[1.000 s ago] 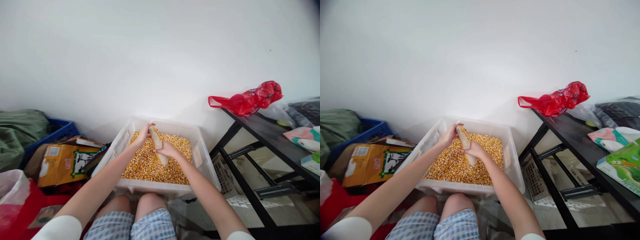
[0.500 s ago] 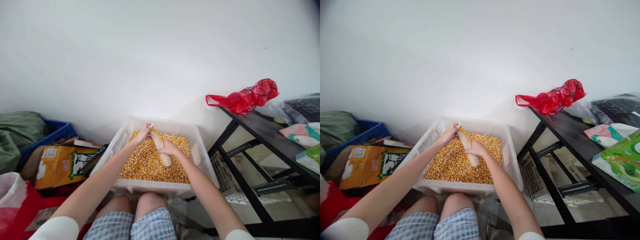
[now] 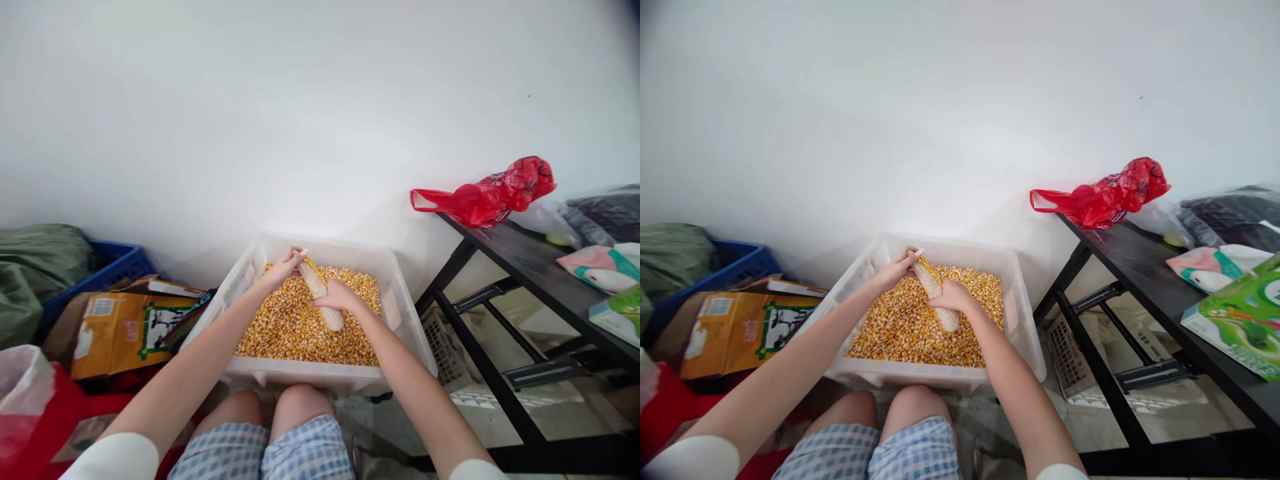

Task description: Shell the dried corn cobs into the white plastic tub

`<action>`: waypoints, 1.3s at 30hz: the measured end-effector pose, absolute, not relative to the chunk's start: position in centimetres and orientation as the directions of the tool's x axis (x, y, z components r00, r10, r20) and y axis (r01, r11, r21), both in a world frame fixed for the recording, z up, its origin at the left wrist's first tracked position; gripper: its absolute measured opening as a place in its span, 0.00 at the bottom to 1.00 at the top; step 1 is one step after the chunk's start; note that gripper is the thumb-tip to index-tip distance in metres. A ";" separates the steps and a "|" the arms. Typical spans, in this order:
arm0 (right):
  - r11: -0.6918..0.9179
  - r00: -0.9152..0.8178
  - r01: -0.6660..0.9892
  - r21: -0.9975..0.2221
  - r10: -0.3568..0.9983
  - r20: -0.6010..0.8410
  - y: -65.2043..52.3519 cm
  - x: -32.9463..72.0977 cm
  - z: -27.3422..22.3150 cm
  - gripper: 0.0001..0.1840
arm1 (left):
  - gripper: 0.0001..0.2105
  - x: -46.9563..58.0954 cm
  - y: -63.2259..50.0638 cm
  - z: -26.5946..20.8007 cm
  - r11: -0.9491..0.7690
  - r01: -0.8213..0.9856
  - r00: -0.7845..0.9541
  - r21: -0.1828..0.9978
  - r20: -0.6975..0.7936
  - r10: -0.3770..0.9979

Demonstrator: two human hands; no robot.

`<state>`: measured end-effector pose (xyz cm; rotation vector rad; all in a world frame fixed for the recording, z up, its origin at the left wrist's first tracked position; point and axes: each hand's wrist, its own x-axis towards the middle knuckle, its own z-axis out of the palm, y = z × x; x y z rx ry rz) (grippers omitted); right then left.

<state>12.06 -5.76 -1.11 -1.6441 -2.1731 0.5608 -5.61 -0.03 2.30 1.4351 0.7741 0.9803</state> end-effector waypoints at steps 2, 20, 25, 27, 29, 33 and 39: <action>0.242 -0.269 0.816 -0.525 0.963 0.026 -5.8 12.2 -1.1 0.21 | 0.17 -5.8 0.0 2.5 -0.091 -0.095 0.474 0.991 0.125 0.872; 0.205 -0.240 0.858 -0.471 0.971 -0.015 -6.1 12.3 -0.1 0.20 | 0.17 -5.8 0.1 2.5 0.046 -0.139 0.512 0.989 0.032 0.859; 0.195 -0.196 0.901 -0.388 0.980 0.037 -6.3 12.0 0.1 0.23 | 0.20 -5.2 0.1 1.7 -0.011 -0.061 0.364 0.998 0.033 0.931; 0.181 -0.200 0.899 -0.398 0.980 -0.007 -6.3 11.9 0.1 0.22 | 0.20 -5.4 0.2 1.6 0.010 -0.064 0.411 0.998 0.017 0.911; 0.174 -0.220 0.887 -0.428 0.974 -0.059 -6.3 12.0 0.2 0.21 | 0.18 -5.9 0.2 1.8 0.036 -0.080 0.484 0.996 0.007 0.875; 0.168 -0.220 0.888 -0.429 0.973 -0.074 -6.4 12.2 0.8 0.23 | 0.17 -6.2 -0.1 2.5 0.082 -0.148 0.573 0.986 0.018 0.819; 0.146 -0.145 0.954 -0.263 0.989 0.024 -6.8 11.3 1.5 0.25 | 0.24 -4.9 0.4 1.2 0.031 -0.026 0.300 0.999 -0.022 0.954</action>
